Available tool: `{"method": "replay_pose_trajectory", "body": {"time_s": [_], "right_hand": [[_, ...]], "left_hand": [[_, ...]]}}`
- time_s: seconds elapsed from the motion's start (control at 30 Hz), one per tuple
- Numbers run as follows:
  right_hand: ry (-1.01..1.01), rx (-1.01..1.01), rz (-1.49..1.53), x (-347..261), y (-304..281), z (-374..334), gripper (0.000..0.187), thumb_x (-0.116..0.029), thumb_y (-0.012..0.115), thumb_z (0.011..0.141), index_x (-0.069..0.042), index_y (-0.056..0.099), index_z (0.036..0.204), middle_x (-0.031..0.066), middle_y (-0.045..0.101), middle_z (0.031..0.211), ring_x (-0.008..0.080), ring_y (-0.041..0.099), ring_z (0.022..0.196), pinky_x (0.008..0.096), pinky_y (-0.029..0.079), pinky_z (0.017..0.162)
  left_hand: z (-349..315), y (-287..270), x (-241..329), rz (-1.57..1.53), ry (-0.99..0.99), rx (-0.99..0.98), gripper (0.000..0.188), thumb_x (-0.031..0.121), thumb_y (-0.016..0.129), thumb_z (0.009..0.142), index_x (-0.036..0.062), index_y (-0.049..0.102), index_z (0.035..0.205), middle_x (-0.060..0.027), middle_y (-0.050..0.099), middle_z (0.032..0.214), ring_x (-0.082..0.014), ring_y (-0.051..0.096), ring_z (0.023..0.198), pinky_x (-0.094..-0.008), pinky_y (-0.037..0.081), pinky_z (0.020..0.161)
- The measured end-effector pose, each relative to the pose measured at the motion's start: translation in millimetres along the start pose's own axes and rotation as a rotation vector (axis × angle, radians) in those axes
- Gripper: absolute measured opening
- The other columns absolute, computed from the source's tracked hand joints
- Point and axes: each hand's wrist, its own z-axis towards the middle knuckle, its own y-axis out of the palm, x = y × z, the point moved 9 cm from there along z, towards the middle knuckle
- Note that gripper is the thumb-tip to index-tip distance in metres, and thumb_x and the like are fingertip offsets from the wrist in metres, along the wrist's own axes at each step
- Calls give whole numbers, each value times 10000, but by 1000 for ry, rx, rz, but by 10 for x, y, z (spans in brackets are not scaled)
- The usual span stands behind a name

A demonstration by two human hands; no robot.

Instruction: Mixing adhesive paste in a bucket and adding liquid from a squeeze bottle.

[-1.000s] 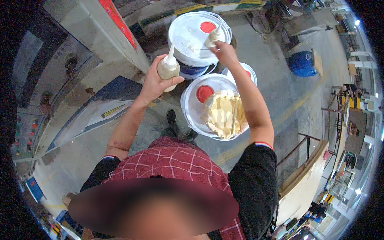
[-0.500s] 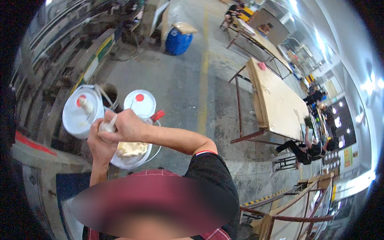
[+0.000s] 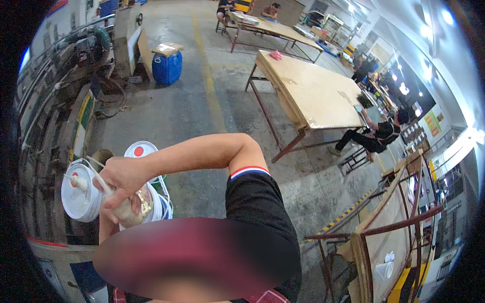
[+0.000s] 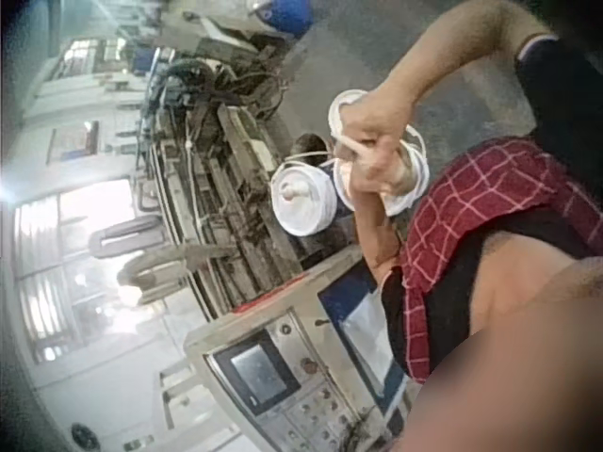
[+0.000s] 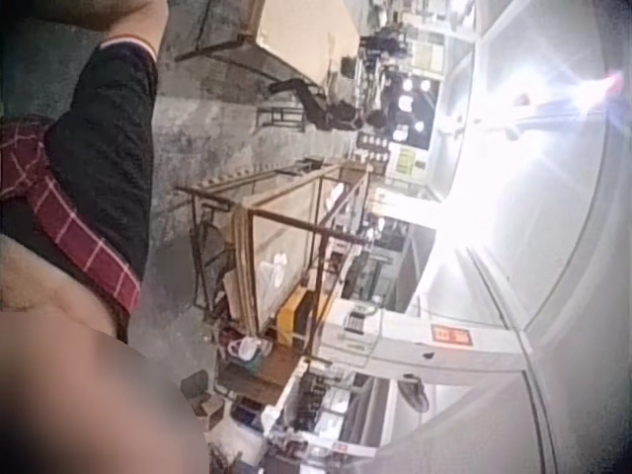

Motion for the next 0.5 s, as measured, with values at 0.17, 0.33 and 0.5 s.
{"method": "replay_pose_trajectory", "body": {"time_s": [0.17, 0.33, 0.5], "right_hand": [[155, -186, 528, 355, 162, -94, 340, -240, 670, 716, -28, 523, 937, 60, 537, 898, 157, 524, 839, 272, 437, 723], [-104, -63, 676, 597, -142, -227, 396, -241, 710, 661, -81, 545, 984, 45, 523, 854, 150, 511, 761, 281, 422, 643], [153, 176, 833, 1164, 6, -530, 418, -289, 619, 740, -28, 516, 1049, -8, 471, 765, 91, 438, 690, 226, 359, 625]], "left_hand": [[-308, 514, -196, -868, -112, -315, 630, 375, 645, 643, -21, 400, 1067, -205, 541, 910, -293, 566, 798, -348, 462, 684], [-627, 299, -324, -828, -554, -143, 722, 346, 761, 480, -43, 406, 974, -269, 560, 806, -317, 602, 685, -371, 511, 584], [-1455, -613, -344, -324, -696, 352, 739, 331, 729, 523, -35, 414, 1081, -160, 564, 869, -228, 593, 744, -305, 482, 651]]}}
